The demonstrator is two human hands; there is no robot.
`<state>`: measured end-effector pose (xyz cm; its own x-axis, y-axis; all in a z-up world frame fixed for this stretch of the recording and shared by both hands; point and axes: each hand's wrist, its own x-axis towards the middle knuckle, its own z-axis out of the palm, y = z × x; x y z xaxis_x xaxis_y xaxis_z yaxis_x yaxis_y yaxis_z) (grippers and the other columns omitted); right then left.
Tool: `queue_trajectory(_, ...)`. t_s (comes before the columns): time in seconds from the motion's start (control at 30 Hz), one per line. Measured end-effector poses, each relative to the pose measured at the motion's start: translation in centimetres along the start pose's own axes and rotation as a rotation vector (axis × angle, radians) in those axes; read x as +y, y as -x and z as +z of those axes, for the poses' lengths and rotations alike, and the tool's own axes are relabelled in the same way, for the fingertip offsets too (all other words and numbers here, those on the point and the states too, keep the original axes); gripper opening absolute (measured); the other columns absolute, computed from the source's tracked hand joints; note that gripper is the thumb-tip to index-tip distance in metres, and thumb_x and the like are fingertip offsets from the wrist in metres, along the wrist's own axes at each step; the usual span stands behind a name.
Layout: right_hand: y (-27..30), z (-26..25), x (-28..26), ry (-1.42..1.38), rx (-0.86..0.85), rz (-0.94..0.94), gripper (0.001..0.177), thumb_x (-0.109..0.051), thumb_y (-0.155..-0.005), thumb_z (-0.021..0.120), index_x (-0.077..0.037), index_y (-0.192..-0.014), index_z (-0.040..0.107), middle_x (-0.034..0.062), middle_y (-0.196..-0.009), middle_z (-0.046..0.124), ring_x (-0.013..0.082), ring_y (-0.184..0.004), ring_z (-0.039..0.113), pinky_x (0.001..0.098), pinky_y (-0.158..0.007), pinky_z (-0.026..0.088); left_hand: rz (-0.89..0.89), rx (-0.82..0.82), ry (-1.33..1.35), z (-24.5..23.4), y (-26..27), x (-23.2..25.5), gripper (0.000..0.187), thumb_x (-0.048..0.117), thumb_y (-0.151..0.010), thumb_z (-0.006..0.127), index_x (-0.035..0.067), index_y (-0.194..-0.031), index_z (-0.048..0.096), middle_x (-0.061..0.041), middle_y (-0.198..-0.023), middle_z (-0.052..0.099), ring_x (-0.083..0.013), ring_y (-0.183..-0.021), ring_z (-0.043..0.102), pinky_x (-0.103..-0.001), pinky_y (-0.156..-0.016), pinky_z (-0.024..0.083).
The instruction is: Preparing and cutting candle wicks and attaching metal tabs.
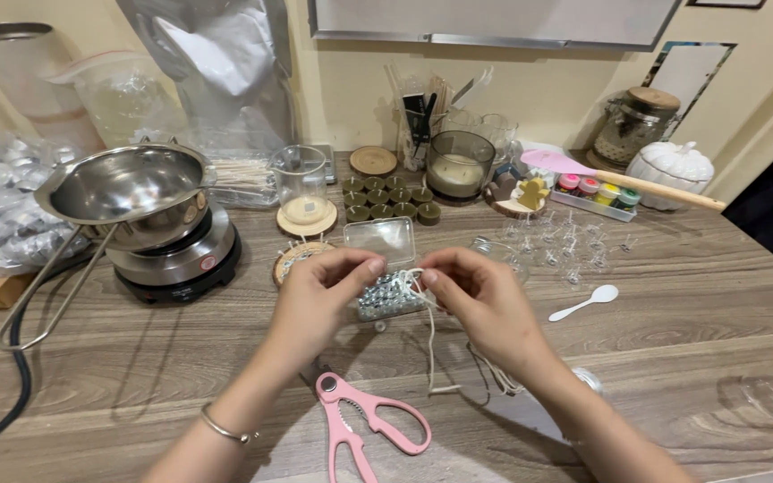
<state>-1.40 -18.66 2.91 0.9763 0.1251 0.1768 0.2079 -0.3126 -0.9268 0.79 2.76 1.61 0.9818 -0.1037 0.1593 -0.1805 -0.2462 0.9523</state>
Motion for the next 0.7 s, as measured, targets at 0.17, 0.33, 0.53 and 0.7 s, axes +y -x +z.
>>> queue_trajectory(0.17, -1.5, 0.7, 1.8, -0.053, -0.012, -0.11, 0.017, -0.016, -0.101, 0.058, -0.002, -0.109, 0.063, -0.0022, -0.082, 0.06, 0.0051, -0.07, 0.05, 0.0225, -0.058, 0.043, 0.055, -0.082, 0.422, 0.6, 0.0, -3.0, 0.03, 0.026, -0.093, 0.069, 0.002, -0.109, 0.079, -0.006, -0.095, 0.081, -0.0091, -0.085, 0.071, -0.025, -0.079, 0.057)
queue_trajectory(0.33, -0.1, 1.1, 0.9, 0.144, 0.041, -0.115, 0.021, -0.024, -0.101, 0.057, -0.006, -0.107, 0.064, -0.0054, -0.073, 0.052, 0.0044, -0.064, 0.043, 0.024, -0.055, 0.038, -0.016, -0.104, 0.539, 0.7, -0.2, -3.4, 0.031, 0.025, -0.094, 0.068, 0.0, -0.109, 0.078, -0.007, -0.095, 0.08, -0.0099, -0.084, 0.069, -0.026, -0.078, 0.056)
queue_trajectory(0.53, -0.2, 0.9, 0.8, 0.334, 0.081, -0.077, 0.022, -0.028, -0.095, 0.066, -0.008, -0.102, 0.069, -0.0025, -0.062, 0.052, 0.008, -0.055, 0.042, 0.0288, -0.05, 0.032, -0.118, -0.123, 0.626, 1.0, -0.2, -3.9, 0.032, 0.024, -0.095, 0.068, -0.002, -0.111, 0.077, -0.008, -0.098, 0.079, -0.0104, -0.083, 0.068, -0.026, -0.078, 0.056)
queue_trajectory(0.7, -0.3, 1.0, 1.9, 0.225, 0.042, -0.353, 0.021, -0.023, -0.099, 0.066, -0.003, -0.105, 0.069, 0.0008, -0.087, 0.071, 0.0057, -0.076, 0.062, 0.0244, -0.065, 0.05, -0.183, -0.143, 0.64, 1.6, 0.2, -3.6, 0.031, 0.023, -0.094, 0.067, -0.001, -0.111, 0.077, -0.007, -0.099, 0.079, -0.0106, -0.084, 0.069, -0.026, -0.079, 0.056)
